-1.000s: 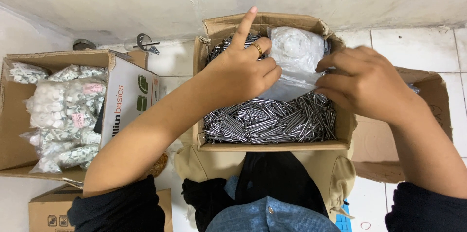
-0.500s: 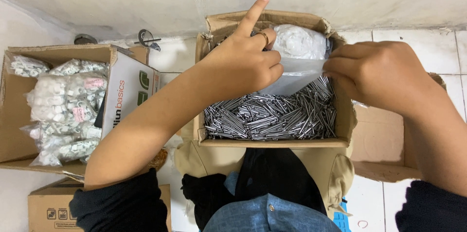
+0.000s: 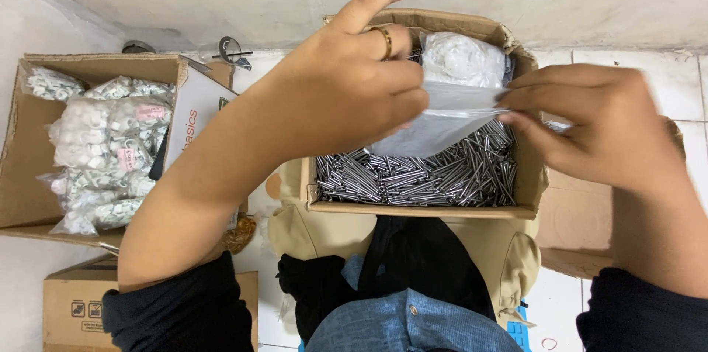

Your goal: Packing small plastic bags with metal nails and sealing them using a lighter.

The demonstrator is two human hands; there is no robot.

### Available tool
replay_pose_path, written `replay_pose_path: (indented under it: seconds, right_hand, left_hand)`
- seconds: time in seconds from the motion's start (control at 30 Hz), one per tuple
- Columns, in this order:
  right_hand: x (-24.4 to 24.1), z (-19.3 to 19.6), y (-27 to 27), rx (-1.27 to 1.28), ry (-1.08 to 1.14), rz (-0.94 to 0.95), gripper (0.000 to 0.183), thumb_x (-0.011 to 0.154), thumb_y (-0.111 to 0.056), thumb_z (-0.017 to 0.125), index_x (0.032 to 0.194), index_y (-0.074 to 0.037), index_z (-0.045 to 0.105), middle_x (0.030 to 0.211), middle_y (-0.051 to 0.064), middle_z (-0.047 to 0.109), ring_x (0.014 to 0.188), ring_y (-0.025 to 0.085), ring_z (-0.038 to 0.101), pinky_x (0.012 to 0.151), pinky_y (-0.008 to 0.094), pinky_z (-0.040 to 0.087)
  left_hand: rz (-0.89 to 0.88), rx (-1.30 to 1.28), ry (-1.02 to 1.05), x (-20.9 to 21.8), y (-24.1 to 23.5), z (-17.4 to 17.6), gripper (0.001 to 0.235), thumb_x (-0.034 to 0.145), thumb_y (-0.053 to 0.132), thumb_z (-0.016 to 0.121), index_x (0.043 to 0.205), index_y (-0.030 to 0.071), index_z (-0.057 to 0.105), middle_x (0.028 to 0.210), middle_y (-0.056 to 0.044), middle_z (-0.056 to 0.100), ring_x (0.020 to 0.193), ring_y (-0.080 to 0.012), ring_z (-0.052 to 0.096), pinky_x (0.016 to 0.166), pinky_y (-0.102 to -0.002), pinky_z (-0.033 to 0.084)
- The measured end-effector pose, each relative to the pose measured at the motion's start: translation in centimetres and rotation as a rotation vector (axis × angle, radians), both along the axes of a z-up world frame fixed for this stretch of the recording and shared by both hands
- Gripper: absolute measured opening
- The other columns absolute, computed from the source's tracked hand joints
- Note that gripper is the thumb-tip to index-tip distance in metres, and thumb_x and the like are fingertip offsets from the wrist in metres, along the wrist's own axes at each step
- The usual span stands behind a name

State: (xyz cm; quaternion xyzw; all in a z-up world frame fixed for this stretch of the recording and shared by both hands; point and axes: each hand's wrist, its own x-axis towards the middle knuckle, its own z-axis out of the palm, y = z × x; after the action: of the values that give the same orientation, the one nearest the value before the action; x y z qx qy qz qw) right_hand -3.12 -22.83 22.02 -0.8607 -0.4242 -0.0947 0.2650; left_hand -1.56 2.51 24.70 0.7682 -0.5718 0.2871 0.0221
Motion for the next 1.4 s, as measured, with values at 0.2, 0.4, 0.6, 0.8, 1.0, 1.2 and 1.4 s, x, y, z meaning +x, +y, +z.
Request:
replay_pose_path:
  seconds: [0.2,0.4,0.6,0.8,1.0,1.2,1.4]
  right_hand:
    - [1.3,-5.2,2.5,0.079,0.18,0.031,0.021,0.069,-0.018,0.068,0.077,0.0,0.061,0.076,0.009,0.062,0.071,0.021,0.061,0.065,0.029,0.048]
    - [-0.3,-2.8,2.1,0.15,0.136,-0.095,0.004,0.076,-0.001,0.064,0.077,-0.001,0.061,0.076,0.007,0.061,0.069,0.017,0.057,0.064,0.025,0.043]
    - [0.6,-7.3,0.9,0.544,0.308,-0.131,0.031,0.076,0.003,0.064,0.102,0.005,0.047,0.091,0.017,0.055,0.08,0.021,0.058,0.075,0.026,0.052]
    - [2.5,-13.2,2.1,0.624,0.684,-0.058,0.099,0.053,-0.012,0.074,0.128,-0.002,0.01,0.121,0.035,0.028,0.113,0.05,0.029,0.088,0.059,0.028]
    - [5.0,-17.7,5.4,0.726,1.036,-0.157,0.043,0.059,-0.007,0.076,0.097,-0.005,0.055,0.087,0.006,0.059,0.083,0.016,0.058,0.072,0.028,0.047]
    - [6.2,-21.5,4.7,0.808,0.95,-0.215,0.023,0.068,-0.001,0.069,0.088,-0.003,0.058,0.081,0.008,0.062,0.077,0.014,0.057,0.068,0.027,0.047]
    - [4.2,-18.4,4.1,0.732,0.914,-0.052,0.014,0.069,-0.003,0.067,0.08,-0.004,0.059,0.067,0.01,0.064,0.065,0.016,0.062,0.063,0.029,0.049]
  left_hand:
    - [0.146,0.298,0.152,1.2,0.9,-5.4,0.021,0.068,-0.013,0.052,0.066,0.008,0.05,0.057,-0.001,0.043,0.041,-0.0183,0.044,0.1,-0.054,0.024]
    - [0.071,0.289,0.451,-0.7,0.4,-2.3,0.024,0.061,-0.018,0.049,0.061,0.005,0.053,0.049,0.001,0.04,0.078,-0.0325,0.059,0.099,-0.043,0.034]
    - [0.069,-0.105,0.391,0.1,1.7,-6.1,0.025,0.072,-0.009,0.06,0.095,0.001,0.058,0.092,-0.01,0.058,0.086,-0.0231,0.056,0.092,-0.045,0.039]
    - [0.217,-0.842,0.829,-1.3,0.1,-14.1,0.091,0.064,0.036,0.076,0.126,0.002,0.02,0.126,-0.023,0.025,0.117,-0.0369,0.033,0.099,-0.045,0.032]
    - [0.583,-1.214,1.57,1.2,-2.9,-21.5,0.042,0.068,0.025,0.073,0.1,0.006,0.055,0.089,-0.008,0.062,0.081,-0.0181,0.061,0.066,-0.026,0.051]
    - [0.571,-1.187,1.296,1.4,-4.0,-19.9,0.021,0.078,0.03,0.06,0.063,0.016,0.063,0.054,-0.004,0.061,0.054,-0.0083,0.06,0.05,-0.02,0.045]
    - [0.27,-1.149,0.867,0.0,-3.2,-20.2,0.021,0.074,0.015,0.065,0.056,0.007,0.059,0.049,-0.007,0.058,0.044,-0.0235,0.056,0.041,-0.025,0.043]
